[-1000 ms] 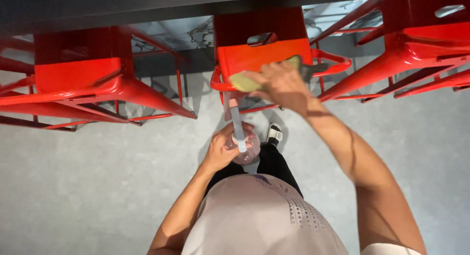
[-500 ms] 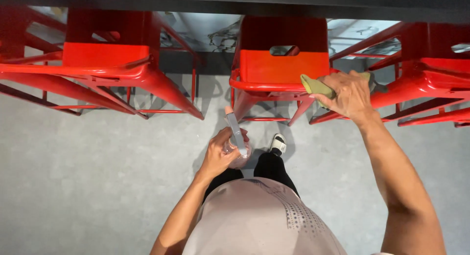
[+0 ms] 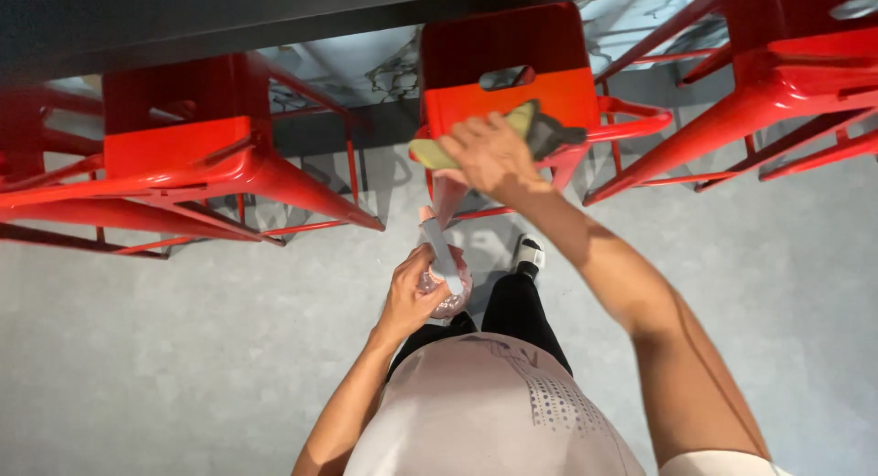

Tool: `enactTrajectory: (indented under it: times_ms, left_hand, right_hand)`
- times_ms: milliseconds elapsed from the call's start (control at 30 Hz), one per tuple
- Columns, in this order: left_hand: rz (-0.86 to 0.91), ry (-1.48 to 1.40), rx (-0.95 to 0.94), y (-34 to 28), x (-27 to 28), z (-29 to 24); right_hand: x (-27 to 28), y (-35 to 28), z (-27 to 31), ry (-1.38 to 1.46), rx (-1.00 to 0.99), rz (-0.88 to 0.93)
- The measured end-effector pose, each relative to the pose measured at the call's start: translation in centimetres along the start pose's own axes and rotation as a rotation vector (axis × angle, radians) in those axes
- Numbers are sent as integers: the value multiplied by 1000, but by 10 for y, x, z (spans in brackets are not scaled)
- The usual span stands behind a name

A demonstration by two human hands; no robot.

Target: The person wipes down the legs, seats, and backrests of several red metal bar stools using a cloth and a spray bottle.

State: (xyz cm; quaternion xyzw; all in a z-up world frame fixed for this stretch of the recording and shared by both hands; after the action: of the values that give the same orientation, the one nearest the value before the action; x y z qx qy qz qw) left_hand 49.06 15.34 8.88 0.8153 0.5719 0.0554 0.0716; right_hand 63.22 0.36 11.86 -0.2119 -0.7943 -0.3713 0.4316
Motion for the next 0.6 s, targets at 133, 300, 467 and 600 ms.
enactTrajectory:
  times_ms: [133, 300, 467, 600]
  left_hand:
    - [68, -27, -16, 20, -22, -2]
    - [43, 3, 15, 19, -26, -2]
    - [-113, -10, 38, -6, -6, -4]
    - [-214, -99, 89, -26, 8, -9]
  right_hand:
    - [4, -7, 0, 120, -33, -17]
    - [30, -84, -91, 77, -134, -61]
    - [35, -98, -112, 72, -174, 34]
    - [17, -47, -50, 26, 0, -40]
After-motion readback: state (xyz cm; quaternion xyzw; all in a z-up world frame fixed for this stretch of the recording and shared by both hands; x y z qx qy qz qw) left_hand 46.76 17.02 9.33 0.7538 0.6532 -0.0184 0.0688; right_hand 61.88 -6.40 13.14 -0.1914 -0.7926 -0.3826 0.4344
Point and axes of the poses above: each hand's wrist, its own y-axis towards the middle knuckle, its own x-axis out of the back of the hand, z = x × y, the point moved 6 cm from there along y, towards the middle knuckle, and after that the axes turned 12 degrees about -y, right-handed, at the moved point
